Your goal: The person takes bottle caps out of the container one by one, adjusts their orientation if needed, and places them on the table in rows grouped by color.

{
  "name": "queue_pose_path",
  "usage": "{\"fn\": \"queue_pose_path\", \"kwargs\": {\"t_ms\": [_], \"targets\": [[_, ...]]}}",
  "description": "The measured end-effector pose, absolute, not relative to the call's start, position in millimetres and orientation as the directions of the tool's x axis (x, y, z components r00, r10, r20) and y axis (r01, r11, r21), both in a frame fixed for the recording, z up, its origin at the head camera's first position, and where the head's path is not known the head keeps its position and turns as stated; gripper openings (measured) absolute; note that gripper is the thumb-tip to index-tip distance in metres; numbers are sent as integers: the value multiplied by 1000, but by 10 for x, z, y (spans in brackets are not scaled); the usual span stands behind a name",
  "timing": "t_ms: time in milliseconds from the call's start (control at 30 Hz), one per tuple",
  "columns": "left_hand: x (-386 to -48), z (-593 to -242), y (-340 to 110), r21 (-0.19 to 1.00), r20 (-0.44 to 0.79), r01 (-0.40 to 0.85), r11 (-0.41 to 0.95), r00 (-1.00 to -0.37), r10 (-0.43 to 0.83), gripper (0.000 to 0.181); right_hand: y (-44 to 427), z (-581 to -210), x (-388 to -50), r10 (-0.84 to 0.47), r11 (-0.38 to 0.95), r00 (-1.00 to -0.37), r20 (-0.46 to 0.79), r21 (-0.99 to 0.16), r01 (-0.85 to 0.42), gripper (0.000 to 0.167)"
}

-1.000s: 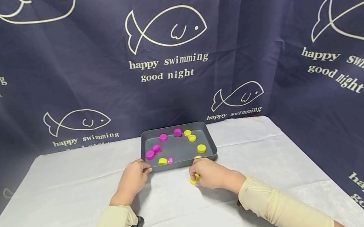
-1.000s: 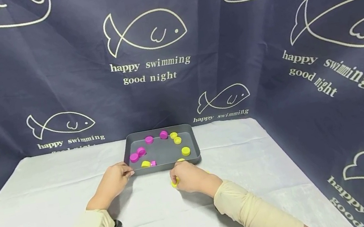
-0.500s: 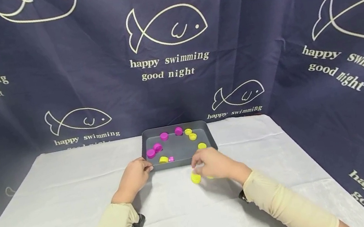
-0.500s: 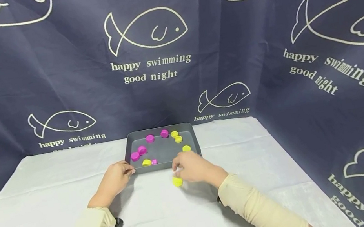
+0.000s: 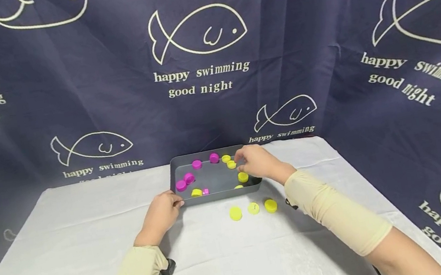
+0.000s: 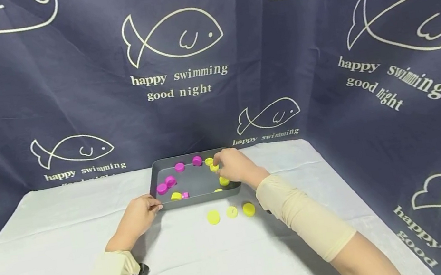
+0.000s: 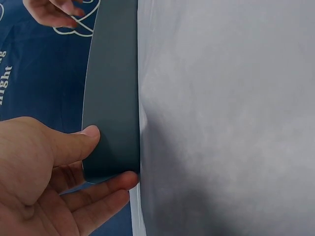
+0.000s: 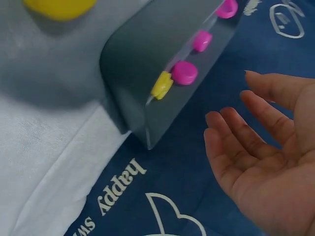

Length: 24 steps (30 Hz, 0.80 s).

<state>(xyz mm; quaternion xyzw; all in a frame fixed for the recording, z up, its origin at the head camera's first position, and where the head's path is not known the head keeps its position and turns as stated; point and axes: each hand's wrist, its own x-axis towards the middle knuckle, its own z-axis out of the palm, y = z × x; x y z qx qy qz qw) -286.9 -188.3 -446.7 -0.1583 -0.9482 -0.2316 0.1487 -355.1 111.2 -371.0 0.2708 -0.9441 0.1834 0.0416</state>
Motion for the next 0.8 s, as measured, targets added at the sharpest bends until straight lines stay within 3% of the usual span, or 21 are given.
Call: {"fn": "queue_pose_path", "kwargs": {"t_ms": [233, 467, 800], "targets": [[-2898, -4484, -1889, 400, 351, 363, 842, -909, 225, 6, 995, -3819, -3863, -487, 834, -871, 63, -264, -485, 30], [-2880, -4501, -1896, 409, 340, 350, 842, -915, 215, 5, 890, -3950, -4097, -462, 874, -887, 5, -169, -456, 27], [-2861, -4475, -1882, 399, 362, 360, 843, -907, 216, 5, 794, -4079, -4219, -424, 898, -905, -30, -140, -416, 6]]}}
